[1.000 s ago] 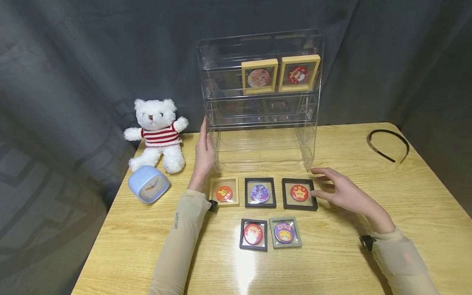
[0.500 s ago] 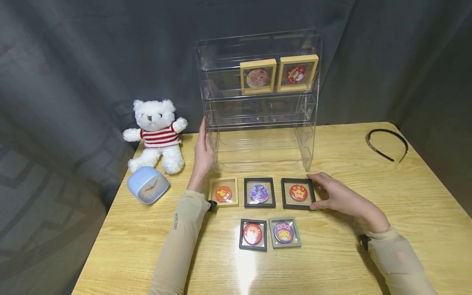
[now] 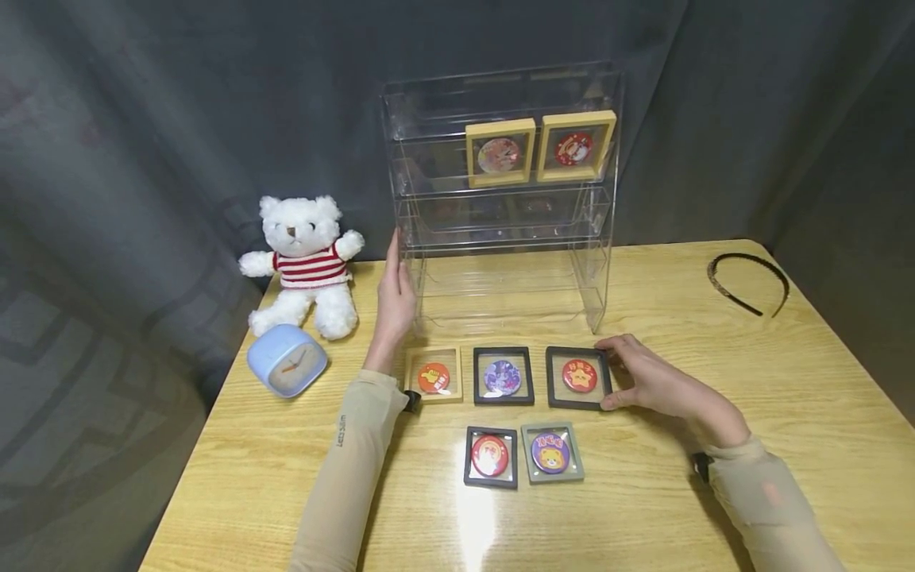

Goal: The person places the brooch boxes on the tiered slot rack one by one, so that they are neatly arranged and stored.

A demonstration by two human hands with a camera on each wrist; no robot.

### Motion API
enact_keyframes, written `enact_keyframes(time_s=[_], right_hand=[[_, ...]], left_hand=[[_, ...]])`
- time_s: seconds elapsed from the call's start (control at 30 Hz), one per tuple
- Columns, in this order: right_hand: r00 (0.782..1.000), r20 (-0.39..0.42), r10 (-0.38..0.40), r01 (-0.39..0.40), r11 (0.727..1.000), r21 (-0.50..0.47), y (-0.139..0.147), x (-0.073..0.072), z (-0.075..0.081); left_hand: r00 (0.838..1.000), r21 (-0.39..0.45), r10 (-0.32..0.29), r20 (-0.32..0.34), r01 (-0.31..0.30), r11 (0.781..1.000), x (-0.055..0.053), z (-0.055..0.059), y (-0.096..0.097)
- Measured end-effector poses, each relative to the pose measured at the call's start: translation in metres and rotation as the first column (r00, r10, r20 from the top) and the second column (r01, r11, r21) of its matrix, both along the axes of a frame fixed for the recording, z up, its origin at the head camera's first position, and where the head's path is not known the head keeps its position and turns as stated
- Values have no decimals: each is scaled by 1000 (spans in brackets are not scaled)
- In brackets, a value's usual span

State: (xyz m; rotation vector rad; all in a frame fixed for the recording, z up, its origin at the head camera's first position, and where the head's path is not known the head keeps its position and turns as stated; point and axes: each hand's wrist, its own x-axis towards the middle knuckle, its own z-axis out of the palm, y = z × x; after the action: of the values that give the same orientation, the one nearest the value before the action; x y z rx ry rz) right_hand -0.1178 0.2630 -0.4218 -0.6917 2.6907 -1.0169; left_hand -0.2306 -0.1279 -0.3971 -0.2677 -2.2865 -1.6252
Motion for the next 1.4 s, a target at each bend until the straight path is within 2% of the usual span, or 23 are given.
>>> enact_keyframes(time_s=[0.23, 0.4, 0.6, 0.9, 1.13, 1.4], right_hand=[[999, -13, -39, 39, 999, -1, -4, -1, 0], [993, -101, -58, 62, 997, 43, -7, -1, 2], [978, -171, -122, 117, 992, -41, -9, -1, 8], [926, -338, -169, 145, 985, -95, -8, -1, 10], [903, -382, -199, 171, 980, -106, -9, -2, 11], [852, -465, -240, 202, 971, -130, -9, -3, 10]], left_hand=[[1000, -1, 1, -3, -1, 1000, 0, -1, 0], [1000, -7, 5, -7, -5, 1000, 1, -2, -1], [1000, -13, 13, -14, -13, 1000, 1, -1, 0], [1000, -9, 9, -13, -9, 1000, 1, 0, 1], [1000, 10, 5, -10, -5, 1000, 1, -1, 0], [1000, 12, 1, -4, -1, 1000, 0, -1, 0]])
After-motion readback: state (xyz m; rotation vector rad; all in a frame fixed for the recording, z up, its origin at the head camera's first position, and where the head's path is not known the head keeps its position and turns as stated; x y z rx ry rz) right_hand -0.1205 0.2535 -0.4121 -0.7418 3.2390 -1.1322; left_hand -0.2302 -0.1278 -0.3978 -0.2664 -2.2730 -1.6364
